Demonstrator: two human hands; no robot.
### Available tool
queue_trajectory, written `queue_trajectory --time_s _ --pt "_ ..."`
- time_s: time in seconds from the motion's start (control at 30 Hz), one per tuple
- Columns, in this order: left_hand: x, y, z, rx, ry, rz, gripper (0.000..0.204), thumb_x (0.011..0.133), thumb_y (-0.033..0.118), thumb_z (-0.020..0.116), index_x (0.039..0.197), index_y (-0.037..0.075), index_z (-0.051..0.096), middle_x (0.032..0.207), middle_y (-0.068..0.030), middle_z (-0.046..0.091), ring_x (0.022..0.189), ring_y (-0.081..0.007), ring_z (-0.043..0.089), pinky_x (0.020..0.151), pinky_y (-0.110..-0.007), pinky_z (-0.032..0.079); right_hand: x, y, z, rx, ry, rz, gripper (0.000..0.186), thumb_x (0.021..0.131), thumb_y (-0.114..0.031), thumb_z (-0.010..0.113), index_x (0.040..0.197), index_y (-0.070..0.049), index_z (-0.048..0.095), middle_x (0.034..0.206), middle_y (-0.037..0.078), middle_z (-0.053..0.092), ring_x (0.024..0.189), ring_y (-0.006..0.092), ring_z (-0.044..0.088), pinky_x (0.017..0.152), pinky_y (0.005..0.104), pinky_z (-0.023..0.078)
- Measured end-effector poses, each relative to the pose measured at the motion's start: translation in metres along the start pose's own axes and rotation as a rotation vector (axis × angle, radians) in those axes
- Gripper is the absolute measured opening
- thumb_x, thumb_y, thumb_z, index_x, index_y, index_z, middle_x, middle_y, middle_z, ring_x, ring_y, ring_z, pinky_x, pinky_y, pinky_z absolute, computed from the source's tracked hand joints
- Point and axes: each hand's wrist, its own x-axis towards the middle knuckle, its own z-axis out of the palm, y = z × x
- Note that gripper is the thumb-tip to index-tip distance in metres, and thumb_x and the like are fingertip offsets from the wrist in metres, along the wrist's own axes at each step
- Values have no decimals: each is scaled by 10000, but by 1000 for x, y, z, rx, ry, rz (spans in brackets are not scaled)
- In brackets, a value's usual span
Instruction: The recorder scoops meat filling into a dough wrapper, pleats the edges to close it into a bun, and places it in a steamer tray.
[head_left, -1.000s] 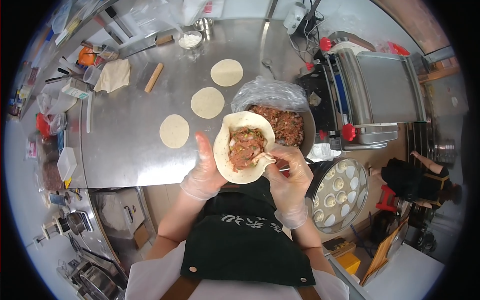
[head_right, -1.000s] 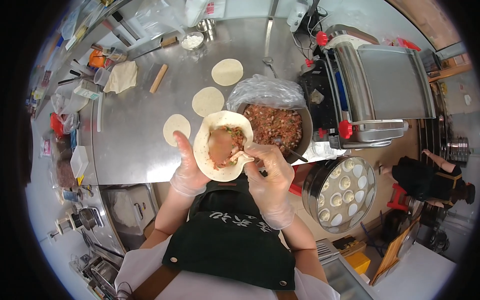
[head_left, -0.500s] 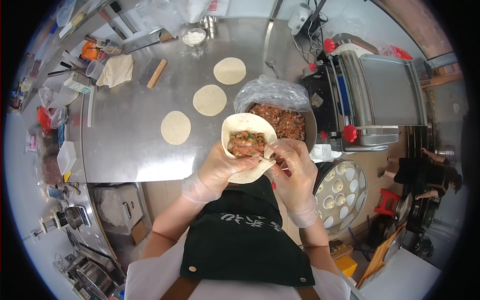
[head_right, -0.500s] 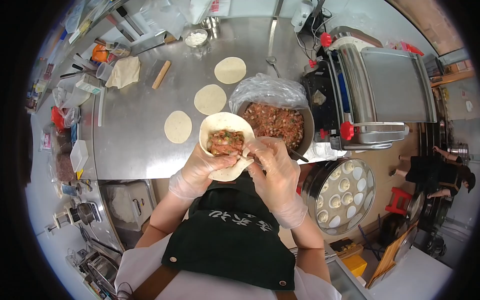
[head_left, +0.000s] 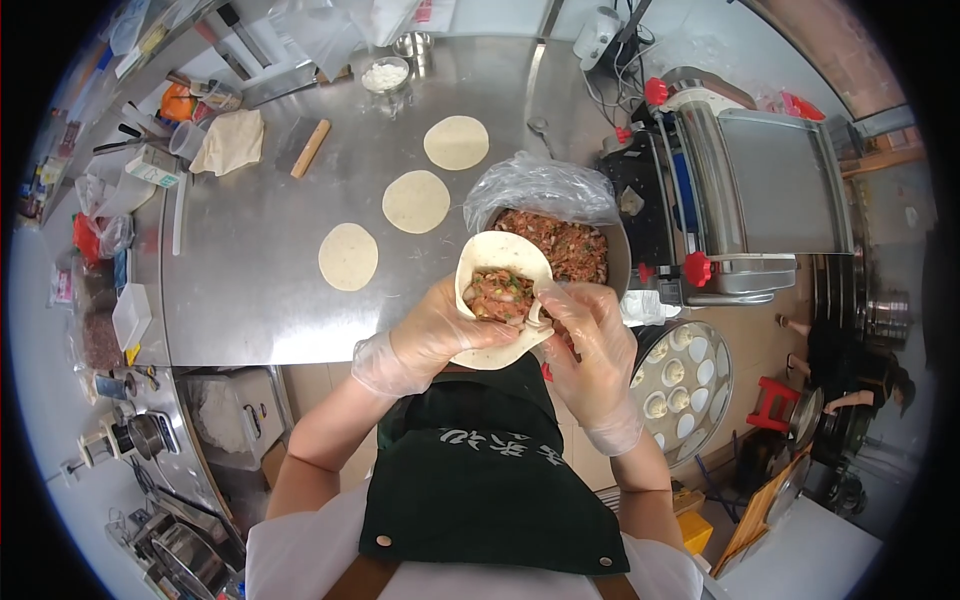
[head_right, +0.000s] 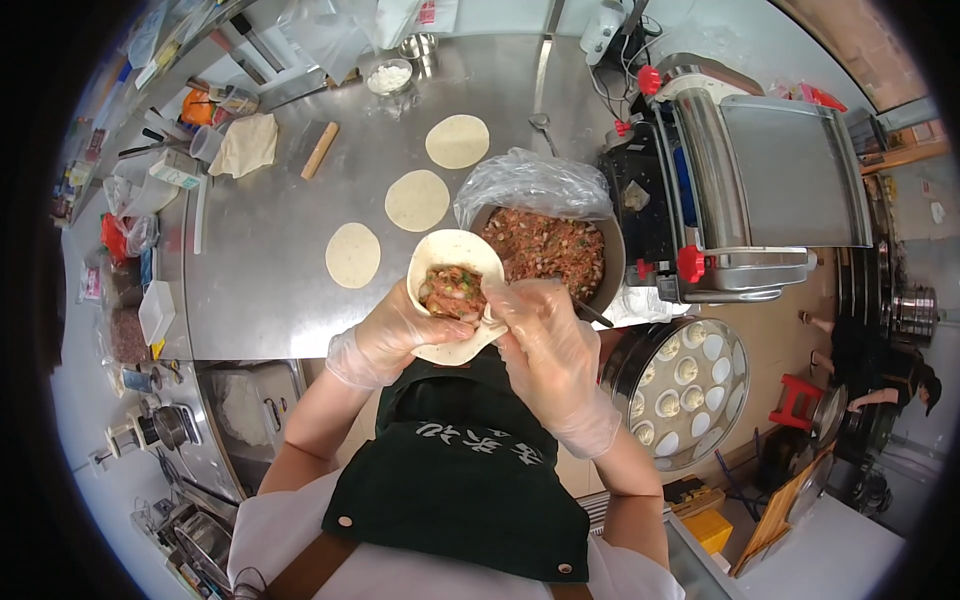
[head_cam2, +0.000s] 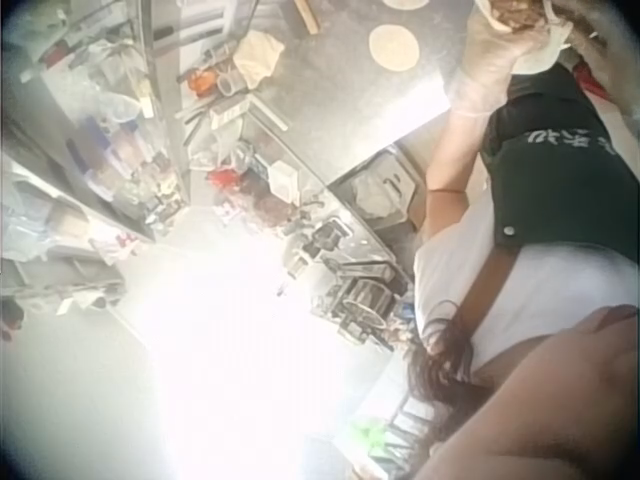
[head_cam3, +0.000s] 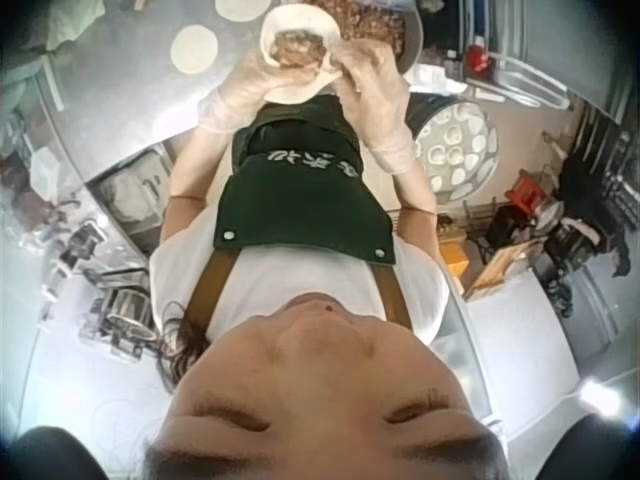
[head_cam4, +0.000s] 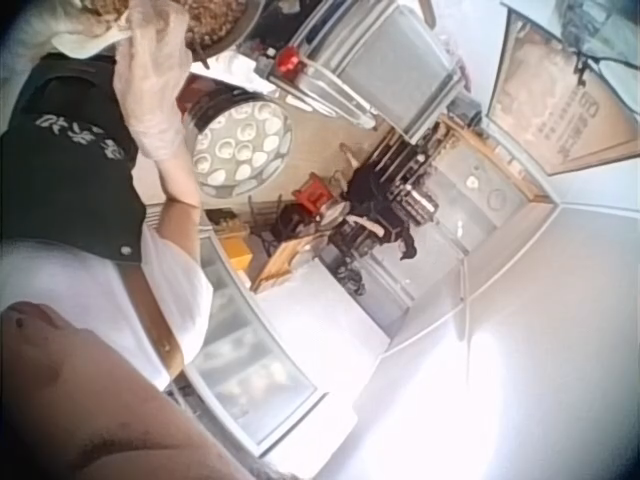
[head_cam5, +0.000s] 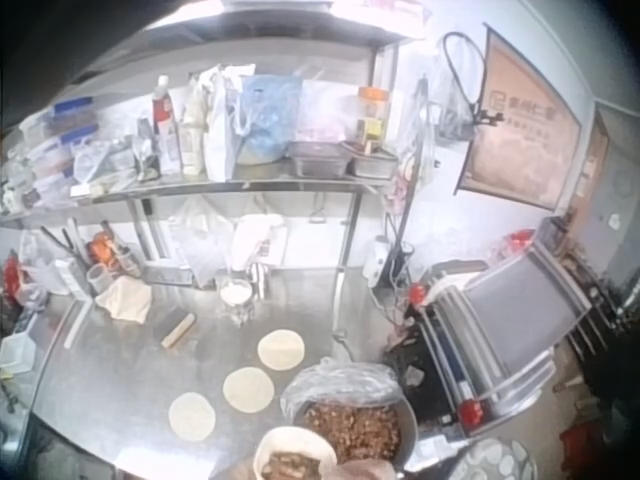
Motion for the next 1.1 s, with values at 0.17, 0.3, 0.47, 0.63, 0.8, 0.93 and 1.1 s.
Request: queue_trajectory --time_s 0.17,0.3,0.47,0.63,0.8,0.93,1.1 --pt "3 4 -6 102 -84 15 614 785 -16 774 1335 38 505 1216 -52 632 1122 -138 609 989 -309 486 -1 13 -3 -95 -50 -143 483 702 82 744 1156 -20 611 1044 138 659 789 263 689 623 331 561" --pt "6 9 -6 -46 -56 -99 529 792 80 776 1275 39 563 1155 -61 661 1086 -157 631 969 -337 506 -10 13 7 56 -30 -63 507 692 91 750 1158 -24 588 1017 133 659 792 249 693 612 324 560" --pt "7 6 -3 -98 52 -98 408 851 97 726 1231 34 591 1117 -61 669 1022 -147 645 920 -314 526 -11 -1 13 120 52 368 452 700 103 736 1109 -21 589 931 114 679 731 263 696 584 346 539" --pt "5 3 -2 48 66 -91 336 872 74 716 1189 31 614 1057 -44 675 927 -113 649 830 -266 537 -15 14 10 27 -83 35 346 766 90 720 1080 -18 623 917 99 692 707 173 679 585 292 525" --pt "5 4 1 139 83 -50 318 867 88 736 1160 22 630 1018 -29 678 890 -82 637 793 -245 530 -19 15 14 186 -62 227 298 804 75 722 1081 5 638 910 99 710 724 105 674 606 245 530" --pt "6 9 2 195 93 -101 350 866 93 738 1187 16 622 1062 -36 671 946 -94 631 845 -259 519 -13 15 12 273 -71 323 275 802 67 716 1058 -1 643 883 119 696 697 201 687 599 297 538" --pt "7 14 -3 172 -32 -27 351 904 132 702 1225 24 612 1101 -40 655 1015 -107 613 902 -276 493 -13 14 5 -17 -176 30 281 806 49 712 1070 -17 641 863 136 686 703 289 708 584 350 542"
